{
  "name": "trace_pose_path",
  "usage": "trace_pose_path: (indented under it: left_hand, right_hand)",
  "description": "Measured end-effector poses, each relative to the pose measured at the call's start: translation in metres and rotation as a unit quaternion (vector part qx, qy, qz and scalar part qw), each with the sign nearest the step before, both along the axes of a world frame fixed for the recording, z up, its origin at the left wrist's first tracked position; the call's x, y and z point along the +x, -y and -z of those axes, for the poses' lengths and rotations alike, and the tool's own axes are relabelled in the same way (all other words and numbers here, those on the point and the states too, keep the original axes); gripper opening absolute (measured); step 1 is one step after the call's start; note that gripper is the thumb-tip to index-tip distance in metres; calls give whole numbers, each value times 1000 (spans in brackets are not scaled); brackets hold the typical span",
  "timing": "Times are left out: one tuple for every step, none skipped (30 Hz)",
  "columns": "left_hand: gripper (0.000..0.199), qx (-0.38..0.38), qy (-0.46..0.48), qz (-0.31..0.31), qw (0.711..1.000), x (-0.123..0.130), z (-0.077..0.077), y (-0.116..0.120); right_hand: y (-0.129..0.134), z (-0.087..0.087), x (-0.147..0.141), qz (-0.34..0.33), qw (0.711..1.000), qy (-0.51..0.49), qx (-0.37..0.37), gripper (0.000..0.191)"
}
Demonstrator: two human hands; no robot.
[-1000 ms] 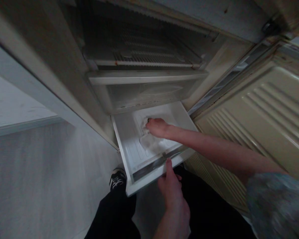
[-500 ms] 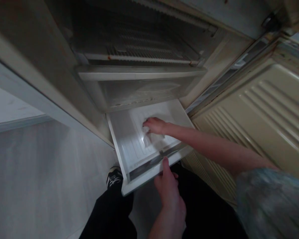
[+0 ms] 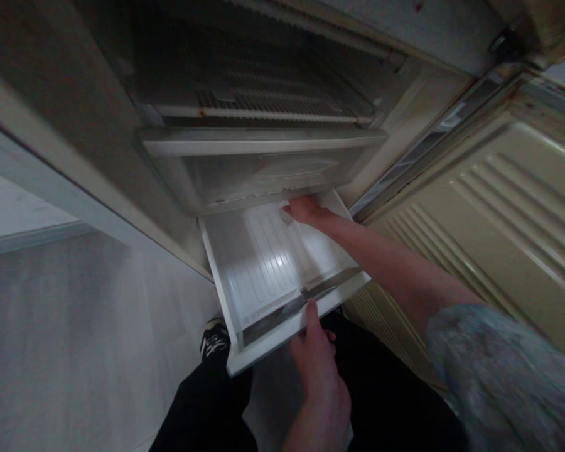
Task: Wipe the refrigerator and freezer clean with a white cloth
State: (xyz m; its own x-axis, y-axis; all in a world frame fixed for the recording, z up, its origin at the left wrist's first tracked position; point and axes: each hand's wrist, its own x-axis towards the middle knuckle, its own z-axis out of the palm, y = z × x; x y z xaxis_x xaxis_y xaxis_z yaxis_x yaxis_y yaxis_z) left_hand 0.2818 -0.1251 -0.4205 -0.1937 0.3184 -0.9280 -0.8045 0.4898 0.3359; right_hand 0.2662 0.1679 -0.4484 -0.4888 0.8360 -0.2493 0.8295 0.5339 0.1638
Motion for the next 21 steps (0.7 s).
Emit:
trace_pose_path:
  left_hand:
    - [48,1,-2,0,1000,0,0,0]
    - [51,1,-5,2,1000,1,1,1]
    - [53,1,-7,4,1000,1,1,1]
    - [53,2,-8,6,1000,1,1,1]
    - [52,1,-6,6,1000,2,1,1]
    - [51,1,-4,6,1000,1,0,1]
    - [48,-1,-2,4,1000,1,-1,0]
    - [46,-3,1,1,1000,1,-2,0]
    - [43,-3,2,-1,1000,1,-2,-1]
    - [42,-5,1,-1,1000,0,-3,-1]
    - [41,-6,-2,0,1000,0,-3,-2]
    - [41,-6,-3,2,1000,-1,-3,-2]
    - [41,-6,-3,4,1000,-1,-3,-2]
    - [41,-6,-4,7,1000,-1,-2,-2]
    - [42,-5,-4,10,1000,-1,-2,-2]
    - [42,-3,-3,10,1000,-2,-3,-1]
    - [43,-2,-3,11,1000,-2,-3,-1]
    - [43,-3,-4,12,1000,-2,-4,-1]
    - [44,-3,-2,12,1000,-2,-4,0]
    - [44,-3,2,11,1000,-2,-5,0]
    - [44,-5,5,9,1000,-2,-5,0]
  right_hand:
    - [-11,6,-1,5,1000,-4,-9,45]
    - [-19,12,-1,9,1000,-6,-16,43]
    - [-23,18,0,5,1000,-11,-20,42]
    - [-23,22,3,-6,1000,-15,-25,42]
    - [-19,24,7,-20,999,-17,-30,42]
    - [-11,26,13,-36,999,-14,-36,41]
    - [1,26,21,-53,997,-4,-48,40]
    - [16,25,29,-71,995,15,-71,39]
    - [34,23,38,-87,990,43,-107,38]
    - [52,21,47,-99,980,76,-153,38]
    - [69,19,55,-109,967,108,-202,36]
    - [85,16,62,-117,952,133,-248,34]
    - [96,12,67,-121,939,151,-286,33]
    - [103,8,70,-120,929,165,-311,31]
    - [105,4,71,-113,925,174,-317,29]
    - [101,-1,71,-101,932,175,-300,28]
    - [93,-7,68,-80,948,170,-257,28]
    - [80,-11,65,-52,968,157,-189,31]
    - [66,-15,60,-24,986,132,-103,35]
    - [49,-16,56,-5,995,101,-19,41]
    - [33,-16,51,3,996,73,44,47]
